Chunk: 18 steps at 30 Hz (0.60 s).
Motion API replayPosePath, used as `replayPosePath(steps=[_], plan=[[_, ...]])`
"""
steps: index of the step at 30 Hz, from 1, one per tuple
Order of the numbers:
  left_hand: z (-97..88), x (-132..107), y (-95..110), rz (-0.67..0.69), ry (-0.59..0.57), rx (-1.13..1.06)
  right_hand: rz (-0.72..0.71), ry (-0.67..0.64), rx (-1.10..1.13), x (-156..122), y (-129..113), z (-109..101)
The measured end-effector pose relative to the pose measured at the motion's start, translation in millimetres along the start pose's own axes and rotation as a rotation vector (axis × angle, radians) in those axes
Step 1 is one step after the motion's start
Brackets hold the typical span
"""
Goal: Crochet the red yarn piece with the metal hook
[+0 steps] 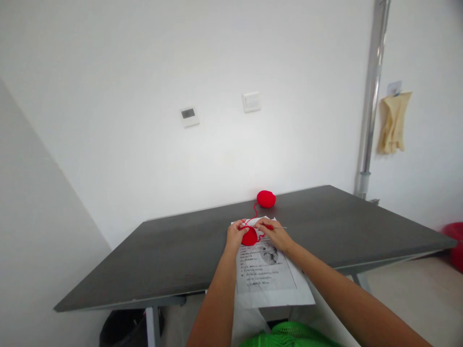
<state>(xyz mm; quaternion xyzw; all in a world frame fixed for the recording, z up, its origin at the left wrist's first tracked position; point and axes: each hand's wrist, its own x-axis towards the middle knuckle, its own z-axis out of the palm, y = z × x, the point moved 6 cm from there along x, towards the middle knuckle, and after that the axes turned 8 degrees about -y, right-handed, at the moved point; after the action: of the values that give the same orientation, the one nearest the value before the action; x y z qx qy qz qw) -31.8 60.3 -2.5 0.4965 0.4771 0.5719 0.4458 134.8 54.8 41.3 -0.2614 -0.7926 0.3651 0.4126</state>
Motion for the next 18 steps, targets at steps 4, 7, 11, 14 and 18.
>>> replayPosePath(steps=[4,7,11,14,18], plan=[[3.1,-1.4,3.1,0.02,-0.053,0.039,0.046,0.016,0.129,0.8,6.3,-3.7],[5.2,-3.1,5.1,-0.002,-0.072,0.014,0.073,0.032,0.227,1.4,11.7,-5.8],[8.3,-5.2,5.5,-0.033,-0.111,-0.066,0.091,0.048,0.308,1.6,13.9,-8.6],[7.2,-5.8,3.5,-0.044,-0.109,-0.098,0.098,0.056,0.353,1.6,13.4,-10.8],[4.2,-6.2,0.8,-0.06,-0.088,-0.128,0.12,0.043,0.421,1.8,14.3,-12.6]])
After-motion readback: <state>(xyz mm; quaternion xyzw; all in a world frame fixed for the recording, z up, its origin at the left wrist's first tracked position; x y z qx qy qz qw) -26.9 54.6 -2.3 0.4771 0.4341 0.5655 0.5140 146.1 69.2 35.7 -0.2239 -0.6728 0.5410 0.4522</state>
